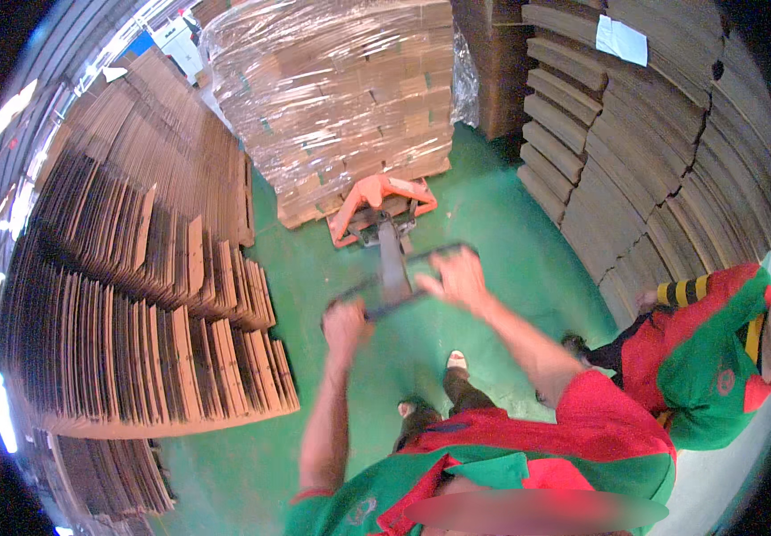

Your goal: The person uses a manual pallet jack to lift and move a large stack of cardboard sheets within a warehouse. They pump the jack handle to raise the load, pull the jack backward, and then lower the stack onto the floor.

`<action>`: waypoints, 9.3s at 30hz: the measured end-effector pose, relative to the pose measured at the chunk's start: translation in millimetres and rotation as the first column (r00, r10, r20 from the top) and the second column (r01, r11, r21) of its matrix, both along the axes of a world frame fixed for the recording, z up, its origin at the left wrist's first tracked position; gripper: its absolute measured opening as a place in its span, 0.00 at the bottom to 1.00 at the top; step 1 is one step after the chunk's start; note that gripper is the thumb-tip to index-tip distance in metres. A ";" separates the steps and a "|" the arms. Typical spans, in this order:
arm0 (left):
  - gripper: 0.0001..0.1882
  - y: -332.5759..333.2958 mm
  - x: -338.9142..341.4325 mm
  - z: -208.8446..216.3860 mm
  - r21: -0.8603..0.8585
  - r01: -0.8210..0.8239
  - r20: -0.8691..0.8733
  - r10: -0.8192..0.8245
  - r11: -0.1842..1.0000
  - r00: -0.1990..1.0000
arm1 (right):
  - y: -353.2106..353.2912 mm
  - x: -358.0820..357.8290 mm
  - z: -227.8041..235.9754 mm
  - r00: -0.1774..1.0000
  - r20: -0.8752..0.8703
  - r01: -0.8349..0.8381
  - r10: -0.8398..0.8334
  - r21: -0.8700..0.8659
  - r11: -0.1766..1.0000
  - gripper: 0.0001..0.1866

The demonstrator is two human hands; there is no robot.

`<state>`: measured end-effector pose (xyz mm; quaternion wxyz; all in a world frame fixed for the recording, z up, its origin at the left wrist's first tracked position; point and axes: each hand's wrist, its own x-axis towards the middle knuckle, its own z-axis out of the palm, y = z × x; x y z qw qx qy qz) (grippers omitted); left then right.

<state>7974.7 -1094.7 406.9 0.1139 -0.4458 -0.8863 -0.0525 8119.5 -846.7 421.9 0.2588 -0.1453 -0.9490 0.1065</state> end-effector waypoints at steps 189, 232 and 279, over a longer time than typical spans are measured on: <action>0.17 -221.5 230.7 -176.3 -0.159 0.019 0.425 0.051 0.987 0.904 | -242.1 233.8 -145.6 0.759 0.651 0.060 0.014 -0.092 0.994 0.55; 0.14 -449.0 674.9 -107.6 -0.187 0.144 0.552 -0.018 0.972 0.834 | -446.7 666.0 -85.4 0.605 0.792 -0.061 0.081 -0.056 0.997 0.46; 0.12 -590.2 1146.7 -129.1 -0.085 -0.086 0.327 0.109 0.993 0.939 | -589.8 1124.7 -118.1 0.910 0.382 -0.160 0.164 -0.041 0.986 0.46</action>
